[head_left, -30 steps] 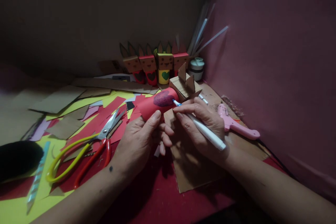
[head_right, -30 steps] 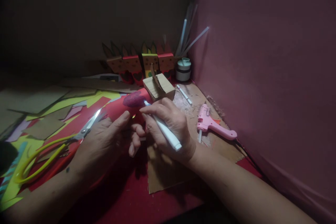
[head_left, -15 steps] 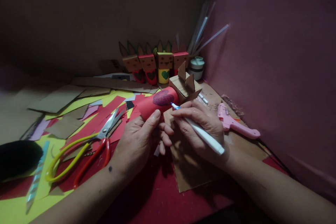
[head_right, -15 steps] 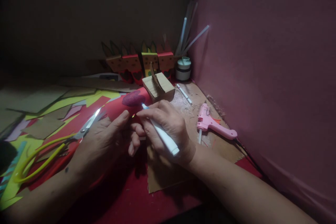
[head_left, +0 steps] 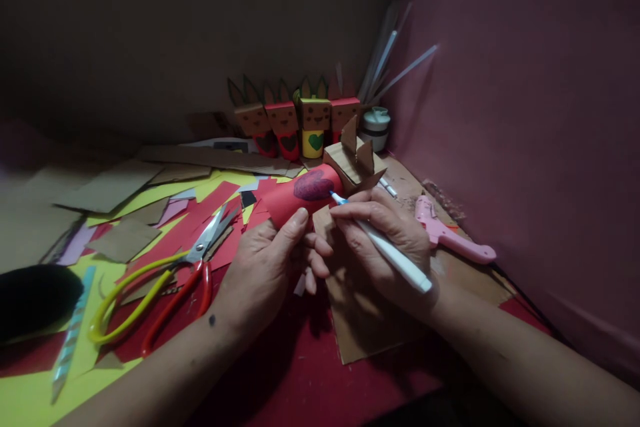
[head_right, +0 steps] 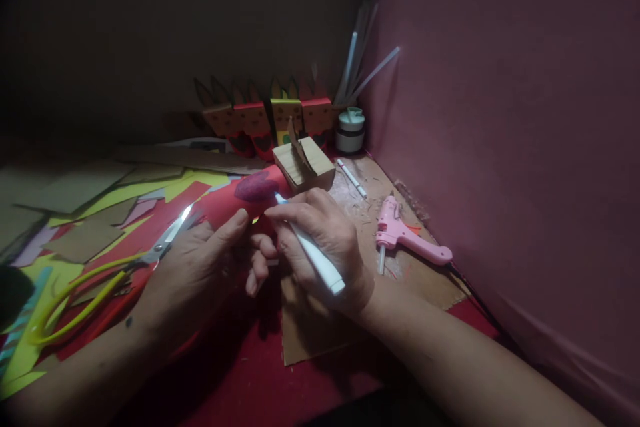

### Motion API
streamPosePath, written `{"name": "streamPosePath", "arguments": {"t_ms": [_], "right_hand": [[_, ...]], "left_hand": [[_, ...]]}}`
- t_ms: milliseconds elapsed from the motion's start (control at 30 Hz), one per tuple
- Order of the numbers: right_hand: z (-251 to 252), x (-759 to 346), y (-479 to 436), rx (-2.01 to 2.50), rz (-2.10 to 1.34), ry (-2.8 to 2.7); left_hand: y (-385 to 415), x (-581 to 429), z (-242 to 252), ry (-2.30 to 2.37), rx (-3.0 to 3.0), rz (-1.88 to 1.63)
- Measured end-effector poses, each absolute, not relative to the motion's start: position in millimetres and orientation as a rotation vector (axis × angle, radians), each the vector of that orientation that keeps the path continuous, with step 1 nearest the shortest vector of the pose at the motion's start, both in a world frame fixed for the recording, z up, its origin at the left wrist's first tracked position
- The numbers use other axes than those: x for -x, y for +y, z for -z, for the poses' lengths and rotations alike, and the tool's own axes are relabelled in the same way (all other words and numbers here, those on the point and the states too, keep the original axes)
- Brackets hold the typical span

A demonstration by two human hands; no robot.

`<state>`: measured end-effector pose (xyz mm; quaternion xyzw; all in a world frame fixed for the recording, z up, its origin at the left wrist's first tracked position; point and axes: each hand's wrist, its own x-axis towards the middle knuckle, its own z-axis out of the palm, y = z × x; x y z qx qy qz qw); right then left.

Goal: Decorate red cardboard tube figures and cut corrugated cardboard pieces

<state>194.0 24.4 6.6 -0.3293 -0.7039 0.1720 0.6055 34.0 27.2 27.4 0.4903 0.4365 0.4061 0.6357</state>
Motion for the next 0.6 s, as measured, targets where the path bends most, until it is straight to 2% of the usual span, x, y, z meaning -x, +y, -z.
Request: {"name": "streamPosePath", "arguments": {"t_ms": [600], "right_hand": [[-4.2, -193.1, 23.3, 0.733, -0.351, -1.662]], "left_hand": [[26.1, -35.6, -32.5, 1.029, -1.144, -0.891]]}}
